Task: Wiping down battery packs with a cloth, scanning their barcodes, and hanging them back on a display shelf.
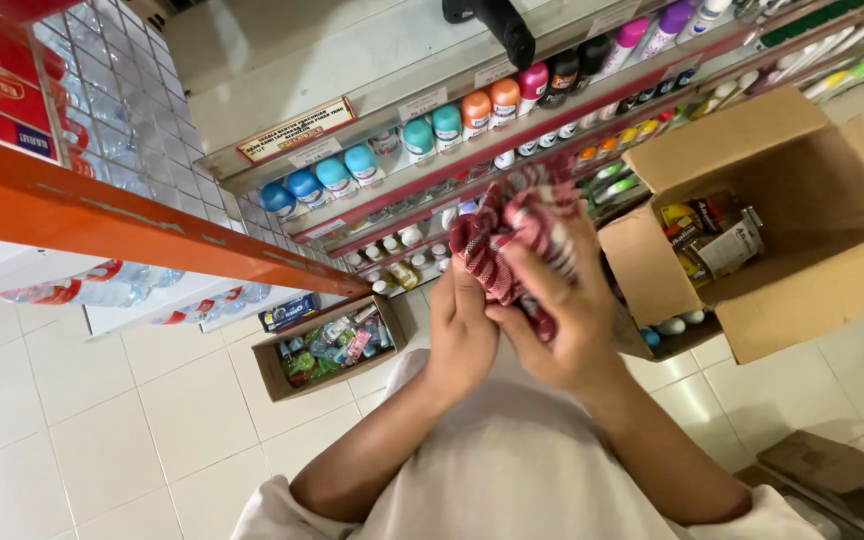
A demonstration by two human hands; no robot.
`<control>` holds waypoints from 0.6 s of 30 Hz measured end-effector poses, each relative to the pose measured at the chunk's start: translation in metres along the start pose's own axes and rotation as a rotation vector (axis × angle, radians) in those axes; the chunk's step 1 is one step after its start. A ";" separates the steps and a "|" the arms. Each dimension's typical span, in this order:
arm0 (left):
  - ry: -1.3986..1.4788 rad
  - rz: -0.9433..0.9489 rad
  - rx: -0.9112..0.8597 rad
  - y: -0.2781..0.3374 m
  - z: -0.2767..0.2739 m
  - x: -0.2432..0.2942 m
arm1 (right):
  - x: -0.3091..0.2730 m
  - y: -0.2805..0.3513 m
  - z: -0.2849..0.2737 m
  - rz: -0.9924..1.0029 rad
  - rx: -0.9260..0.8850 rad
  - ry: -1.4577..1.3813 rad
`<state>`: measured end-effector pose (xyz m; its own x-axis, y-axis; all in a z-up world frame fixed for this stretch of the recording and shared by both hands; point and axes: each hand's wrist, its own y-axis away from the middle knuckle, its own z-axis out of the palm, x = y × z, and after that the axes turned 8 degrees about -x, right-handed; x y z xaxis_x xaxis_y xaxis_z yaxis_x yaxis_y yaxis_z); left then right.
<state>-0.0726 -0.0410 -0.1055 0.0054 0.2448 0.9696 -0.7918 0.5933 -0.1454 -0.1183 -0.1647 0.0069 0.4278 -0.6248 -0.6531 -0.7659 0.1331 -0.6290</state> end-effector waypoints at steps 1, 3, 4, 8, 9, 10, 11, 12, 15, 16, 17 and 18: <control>-0.001 0.001 0.006 -0.009 0.010 0.021 | 0.008 0.006 0.002 -0.003 -0.004 -0.004; 0.689 0.006 -0.043 -0.028 0.031 0.062 | 0.024 0.019 0.004 -0.100 -0.052 0.171; 0.688 0.007 -0.044 -0.034 0.035 0.064 | 0.031 0.022 -0.002 -0.102 -0.051 0.170; 0.773 -0.028 0.068 -0.055 0.050 0.072 | 0.049 0.030 -0.025 -0.092 -0.080 0.148; 0.759 0.013 0.064 -0.059 0.051 0.075 | 0.052 0.029 -0.030 -0.090 -0.087 0.147; 0.759 0.011 0.063 -0.062 0.056 0.074 | 0.054 0.027 -0.035 -0.088 -0.085 0.148; 0.773 0.019 0.038 -0.064 0.060 0.073 | 0.056 0.026 -0.039 -0.100 -0.091 0.149; 0.788 0.023 0.016 -0.065 0.065 0.073 | 0.057 0.026 -0.043 -0.107 -0.099 0.149; 0.574 0.072 -0.013 -0.055 0.089 0.034 | 0.060 0.018 -0.054 -0.035 0.020 0.132; 0.579 0.074 -0.016 -0.055 0.093 0.035 | 0.063 0.018 -0.058 -0.036 0.019 0.138; 0.512 0.100 -0.087 -0.055 0.096 0.036 | 0.065 0.018 -0.062 -0.025 0.061 0.135; 0.442 0.129 -0.155 -0.055 0.099 0.036 | 0.068 0.019 -0.065 -0.016 0.102 0.127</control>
<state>-0.0891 -0.1405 -0.0428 0.1987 0.6061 0.7702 -0.7031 0.6356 -0.3189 -0.1350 -0.2546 -0.0215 0.3703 -0.7192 -0.5880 -0.7040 0.1957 -0.6827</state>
